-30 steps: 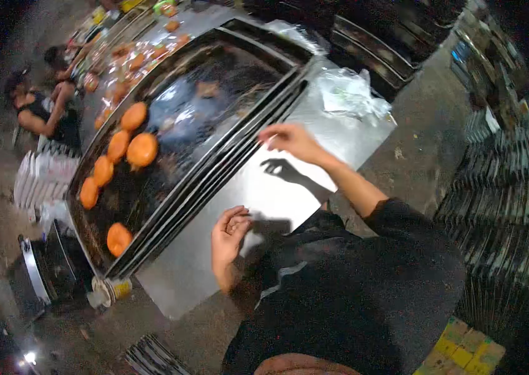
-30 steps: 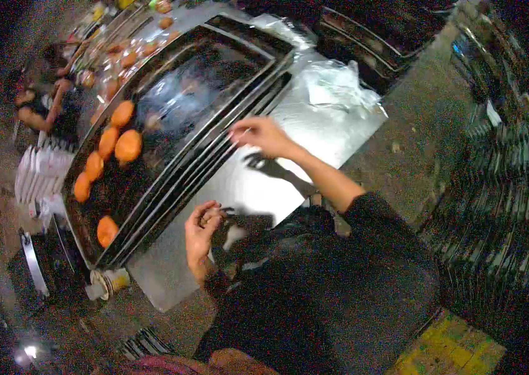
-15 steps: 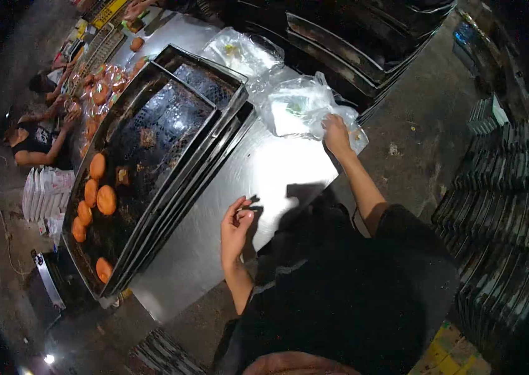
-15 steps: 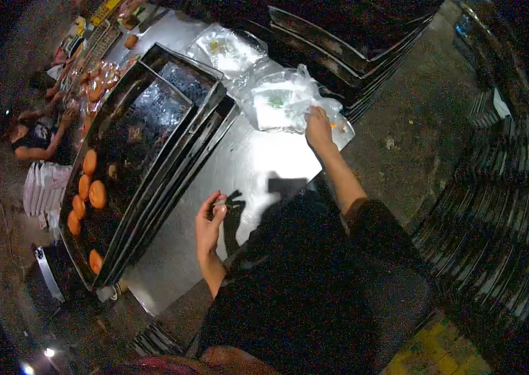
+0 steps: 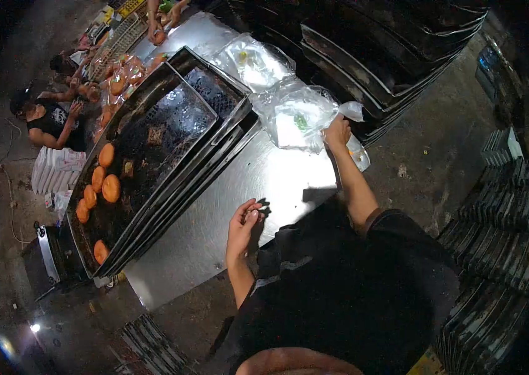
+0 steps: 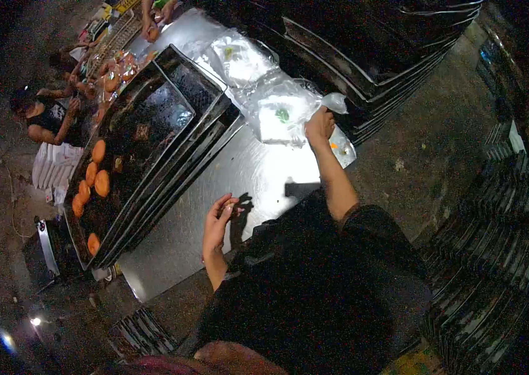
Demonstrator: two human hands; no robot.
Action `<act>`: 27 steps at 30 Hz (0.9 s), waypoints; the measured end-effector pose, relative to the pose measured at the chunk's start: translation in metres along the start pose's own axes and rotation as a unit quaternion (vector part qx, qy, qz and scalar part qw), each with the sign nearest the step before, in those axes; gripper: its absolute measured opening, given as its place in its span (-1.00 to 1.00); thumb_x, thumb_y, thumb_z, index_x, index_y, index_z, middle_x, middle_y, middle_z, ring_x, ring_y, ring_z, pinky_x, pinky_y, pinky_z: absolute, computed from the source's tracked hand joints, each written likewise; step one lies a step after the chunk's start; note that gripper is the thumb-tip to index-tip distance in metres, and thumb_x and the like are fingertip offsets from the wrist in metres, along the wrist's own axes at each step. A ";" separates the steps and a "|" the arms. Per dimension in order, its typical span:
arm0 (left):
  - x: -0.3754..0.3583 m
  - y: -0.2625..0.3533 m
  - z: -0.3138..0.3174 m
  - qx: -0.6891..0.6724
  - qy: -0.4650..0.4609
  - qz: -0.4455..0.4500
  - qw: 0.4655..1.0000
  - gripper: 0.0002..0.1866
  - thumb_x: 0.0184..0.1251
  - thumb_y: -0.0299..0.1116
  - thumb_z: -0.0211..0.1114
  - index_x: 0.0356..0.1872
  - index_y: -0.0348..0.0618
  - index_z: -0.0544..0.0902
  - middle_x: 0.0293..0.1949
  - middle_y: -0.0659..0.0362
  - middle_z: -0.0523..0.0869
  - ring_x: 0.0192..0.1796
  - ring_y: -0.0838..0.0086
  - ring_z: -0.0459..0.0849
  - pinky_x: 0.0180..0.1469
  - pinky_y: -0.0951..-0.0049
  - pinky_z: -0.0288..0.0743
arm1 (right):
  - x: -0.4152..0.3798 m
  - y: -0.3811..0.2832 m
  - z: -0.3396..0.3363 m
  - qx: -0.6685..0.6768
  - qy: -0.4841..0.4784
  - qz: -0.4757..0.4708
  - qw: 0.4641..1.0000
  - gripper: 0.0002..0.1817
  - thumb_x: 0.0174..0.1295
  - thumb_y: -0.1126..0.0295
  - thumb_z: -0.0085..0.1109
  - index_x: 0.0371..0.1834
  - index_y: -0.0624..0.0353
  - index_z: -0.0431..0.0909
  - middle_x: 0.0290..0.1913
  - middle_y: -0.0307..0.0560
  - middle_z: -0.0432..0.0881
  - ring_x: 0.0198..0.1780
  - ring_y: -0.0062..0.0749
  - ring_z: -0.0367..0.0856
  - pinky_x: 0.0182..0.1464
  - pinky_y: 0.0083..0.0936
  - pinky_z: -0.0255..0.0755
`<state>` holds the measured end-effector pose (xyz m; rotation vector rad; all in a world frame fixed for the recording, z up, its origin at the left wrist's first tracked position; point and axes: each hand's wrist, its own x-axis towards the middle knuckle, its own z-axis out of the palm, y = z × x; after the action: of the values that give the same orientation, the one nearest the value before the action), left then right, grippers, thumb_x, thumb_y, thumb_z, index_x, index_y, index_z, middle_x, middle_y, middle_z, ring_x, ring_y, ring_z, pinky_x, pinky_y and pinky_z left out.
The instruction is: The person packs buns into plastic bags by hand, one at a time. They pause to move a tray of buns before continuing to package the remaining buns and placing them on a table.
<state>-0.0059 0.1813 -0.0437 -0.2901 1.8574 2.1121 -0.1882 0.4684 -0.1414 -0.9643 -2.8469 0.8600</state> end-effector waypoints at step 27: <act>0.043 -0.001 0.110 -0.023 -0.325 -0.026 0.945 -0.56 0.12 -0.47 0.19 0.07 -0.28 0.36 -0.05 0.12 0.47 -0.01 0.51 0.42 0.01 0.52 0.34 | -0.121 0.071 -0.176 0.626 -0.170 -0.057 0.759 -0.70 0.11 0.43 0.02 -0.13 0.41 0.41 -0.25 0.04 0.56 -0.34 -0.44 0.56 -0.30 -0.60 0.45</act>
<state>-0.0398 0.2950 -0.0444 0.3152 1.3888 1.8968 -0.0182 0.5339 -0.0088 -0.3952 -1.6292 2.5148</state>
